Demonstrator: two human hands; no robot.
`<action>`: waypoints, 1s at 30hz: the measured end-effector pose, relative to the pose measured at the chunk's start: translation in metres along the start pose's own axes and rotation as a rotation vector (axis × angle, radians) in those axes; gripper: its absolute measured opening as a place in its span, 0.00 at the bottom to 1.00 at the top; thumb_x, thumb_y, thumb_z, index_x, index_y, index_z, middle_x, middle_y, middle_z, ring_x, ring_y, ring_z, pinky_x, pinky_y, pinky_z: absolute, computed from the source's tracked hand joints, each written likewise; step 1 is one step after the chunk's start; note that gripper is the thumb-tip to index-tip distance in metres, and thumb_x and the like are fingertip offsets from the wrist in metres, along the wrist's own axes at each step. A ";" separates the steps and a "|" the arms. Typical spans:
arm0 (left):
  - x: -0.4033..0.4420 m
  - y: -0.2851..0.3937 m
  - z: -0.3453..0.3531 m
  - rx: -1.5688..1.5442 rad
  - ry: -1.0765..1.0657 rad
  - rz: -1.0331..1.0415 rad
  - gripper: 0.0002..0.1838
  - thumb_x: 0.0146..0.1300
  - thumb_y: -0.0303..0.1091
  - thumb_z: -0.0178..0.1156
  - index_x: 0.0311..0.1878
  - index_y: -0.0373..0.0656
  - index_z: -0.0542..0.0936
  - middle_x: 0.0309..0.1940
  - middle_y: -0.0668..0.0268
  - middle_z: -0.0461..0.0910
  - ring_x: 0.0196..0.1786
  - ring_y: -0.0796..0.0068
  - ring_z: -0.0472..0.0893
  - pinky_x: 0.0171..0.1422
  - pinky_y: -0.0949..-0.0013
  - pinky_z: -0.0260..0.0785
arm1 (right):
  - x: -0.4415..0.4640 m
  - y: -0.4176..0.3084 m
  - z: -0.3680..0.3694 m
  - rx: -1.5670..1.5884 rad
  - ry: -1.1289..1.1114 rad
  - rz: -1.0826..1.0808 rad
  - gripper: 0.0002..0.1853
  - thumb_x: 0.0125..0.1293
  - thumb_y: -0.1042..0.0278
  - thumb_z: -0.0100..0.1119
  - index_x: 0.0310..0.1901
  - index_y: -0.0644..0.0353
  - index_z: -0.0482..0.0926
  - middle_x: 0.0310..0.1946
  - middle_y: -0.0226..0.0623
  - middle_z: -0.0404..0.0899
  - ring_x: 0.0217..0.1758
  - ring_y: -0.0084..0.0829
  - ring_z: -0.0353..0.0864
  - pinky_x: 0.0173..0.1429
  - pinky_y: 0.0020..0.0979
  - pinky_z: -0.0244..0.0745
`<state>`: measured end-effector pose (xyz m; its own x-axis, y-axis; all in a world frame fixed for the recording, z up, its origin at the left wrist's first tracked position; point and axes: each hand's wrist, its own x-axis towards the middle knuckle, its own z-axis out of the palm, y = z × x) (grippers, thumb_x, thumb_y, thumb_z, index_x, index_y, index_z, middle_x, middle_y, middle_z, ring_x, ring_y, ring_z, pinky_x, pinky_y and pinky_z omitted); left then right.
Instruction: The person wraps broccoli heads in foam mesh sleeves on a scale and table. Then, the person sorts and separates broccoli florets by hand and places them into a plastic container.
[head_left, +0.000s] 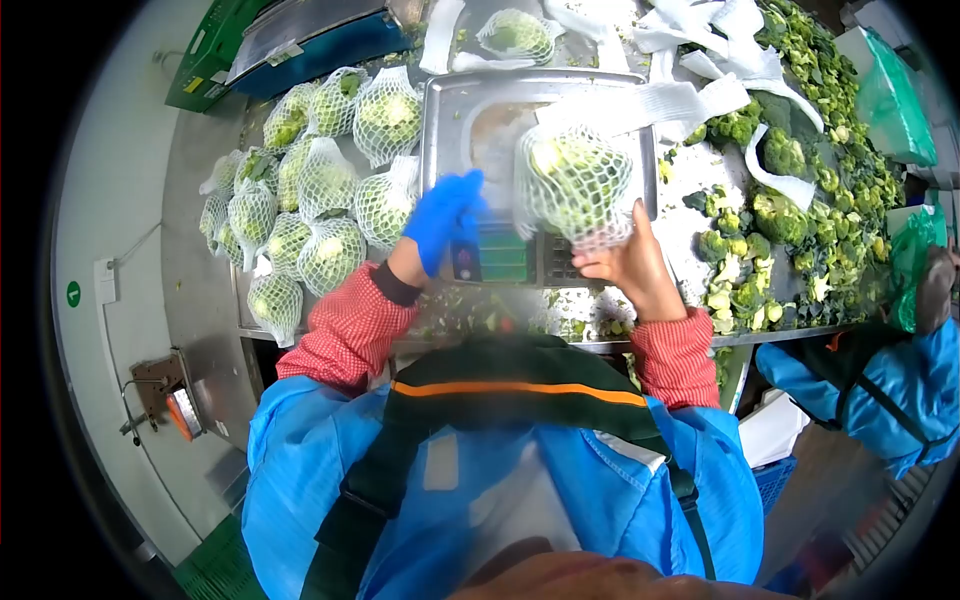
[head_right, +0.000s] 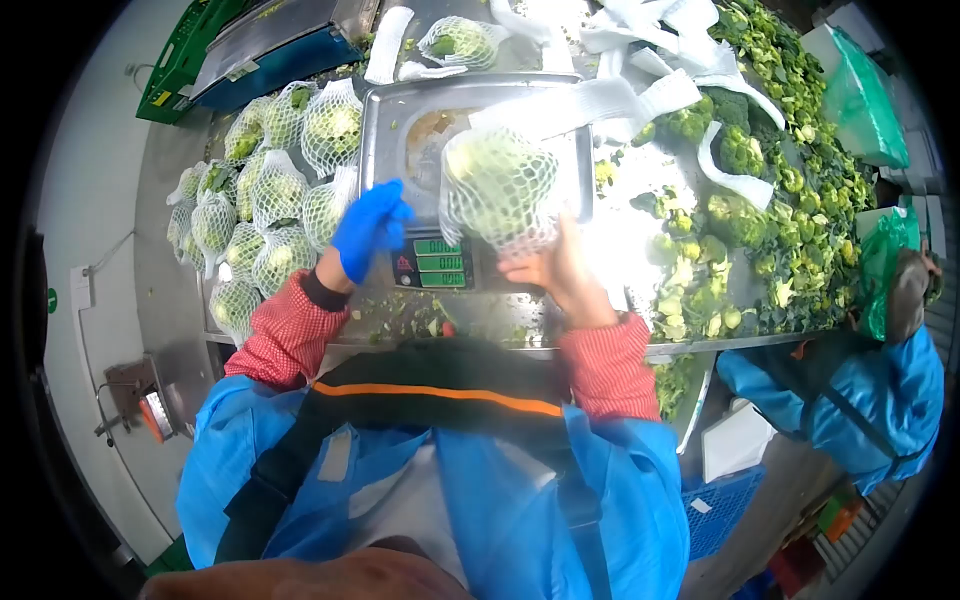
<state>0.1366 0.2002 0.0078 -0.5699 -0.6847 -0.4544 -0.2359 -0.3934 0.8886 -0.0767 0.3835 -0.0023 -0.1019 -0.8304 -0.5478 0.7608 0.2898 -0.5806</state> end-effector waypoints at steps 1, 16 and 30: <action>0.014 -0.007 -0.010 0.161 0.083 0.180 0.11 0.66 0.43 0.60 0.42 0.46 0.75 0.32 0.69 0.77 0.29 0.82 0.74 0.36 0.77 0.72 | -0.011 -0.008 0.003 -0.243 0.133 -0.030 0.37 0.72 0.34 0.27 0.52 0.64 0.74 0.32 0.44 0.83 0.26 0.28 0.84 0.30 0.26 0.83; 0.098 0.010 -0.039 -0.609 -0.207 0.260 0.23 0.70 0.41 0.49 0.65 0.41 0.67 0.61 0.60 0.72 0.63 0.64 0.72 0.70 0.60 0.62 | 0.010 -0.044 -0.002 -1.220 0.466 -0.887 0.33 0.62 0.54 0.62 0.67 0.50 0.62 0.39 0.38 0.78 0.35 0.37 0.81 0.43 0.37 0.75; 0.112 0.072 -0.172 1.218 1.075 1.161 0.39 0.56 0.43 0.69 0.67 0.39 0.65 0.62 0.54 0.70 0.62 0.58 0.70 0.68 0.57 0.60 | -0.041 -0.106 -0.241 -1.076 1.623 -0.383 0.41 0.59 0.39 0.52 0.69 0.52 0.56 0.38 0.58 0.82 0.42 0.57 0.81 0.46 0.50 0.74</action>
<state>0.1913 -0.0100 0.0099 -0.3071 -0.4614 0.8324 -0.7474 0.6583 0.0891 -0.3080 0.5012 -0.0634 -0.9943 0.0473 0.0951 -0.0066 0.8663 -0.4996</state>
